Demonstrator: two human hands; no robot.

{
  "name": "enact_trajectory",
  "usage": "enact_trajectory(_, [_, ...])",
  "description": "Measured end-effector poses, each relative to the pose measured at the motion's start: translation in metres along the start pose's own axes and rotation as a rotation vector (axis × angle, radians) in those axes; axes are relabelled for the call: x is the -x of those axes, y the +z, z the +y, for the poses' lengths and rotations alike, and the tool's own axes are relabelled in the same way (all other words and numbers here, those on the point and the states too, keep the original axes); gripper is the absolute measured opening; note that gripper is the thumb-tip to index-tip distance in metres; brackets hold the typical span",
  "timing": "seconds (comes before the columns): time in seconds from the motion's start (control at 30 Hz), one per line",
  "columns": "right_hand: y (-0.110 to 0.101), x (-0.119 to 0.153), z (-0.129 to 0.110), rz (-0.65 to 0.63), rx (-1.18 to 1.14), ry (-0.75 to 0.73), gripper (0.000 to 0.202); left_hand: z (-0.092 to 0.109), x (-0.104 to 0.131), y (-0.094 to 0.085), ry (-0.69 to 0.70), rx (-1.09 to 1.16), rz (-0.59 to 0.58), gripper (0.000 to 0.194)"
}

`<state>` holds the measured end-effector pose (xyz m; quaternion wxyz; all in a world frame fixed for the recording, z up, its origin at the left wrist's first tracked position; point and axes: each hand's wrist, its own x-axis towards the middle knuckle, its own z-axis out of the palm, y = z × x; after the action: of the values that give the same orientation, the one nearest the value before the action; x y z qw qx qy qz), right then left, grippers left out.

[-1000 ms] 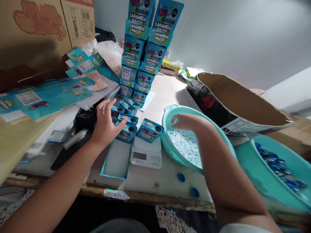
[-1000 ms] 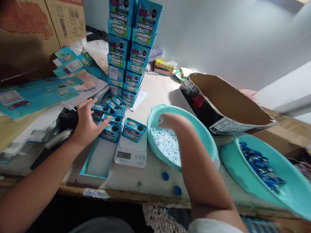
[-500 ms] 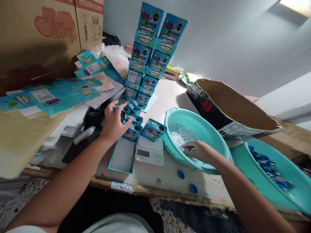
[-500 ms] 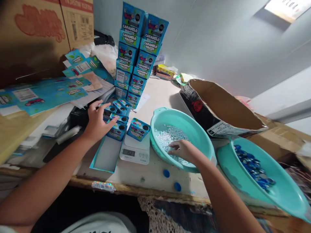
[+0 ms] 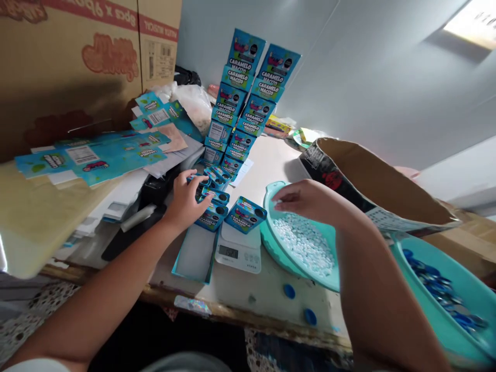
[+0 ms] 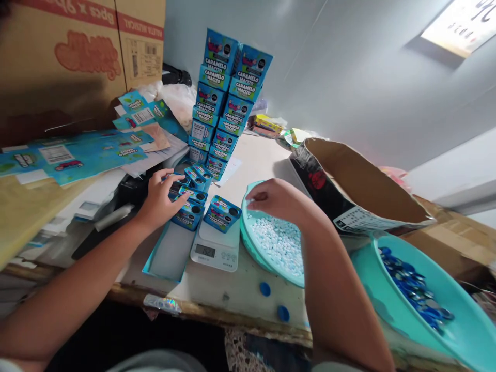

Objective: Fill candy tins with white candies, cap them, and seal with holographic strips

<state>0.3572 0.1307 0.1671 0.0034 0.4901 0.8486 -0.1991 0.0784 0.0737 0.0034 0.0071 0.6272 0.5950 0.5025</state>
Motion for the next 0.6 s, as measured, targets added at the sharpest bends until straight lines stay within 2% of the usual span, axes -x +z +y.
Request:
enact_trajectory(0.1, [0.005, -0.01, -0.021, -0.103, -0.064, -0.078, 0.022, 0.001, 0.0, -0.001, 0.011, -0.01, 0.005, 0.038])
enact_trajectory(0.23, [0.018, -0.013, -0.023, -0.177, -0.076, -0.127, 0.021, 0.001, 0.001, 0.0, 0.026, -0.018, -0.006, 0.037])
enact_trajectory(0.4, [0.021, -0.008, -0.016, -0.092, -0.138, -0.094, 0.023, 0.001, 0.002, 0.0, 0.011, -0.01, -0.041, 0.034])
enact_trajectory(0.6, [0.029, -0.009, -0.018, -0.01, -0.192, -0.101, 0.017, 0.003, 0.001, -0.002, -0.011, 0.001, -0.053, 0.033])
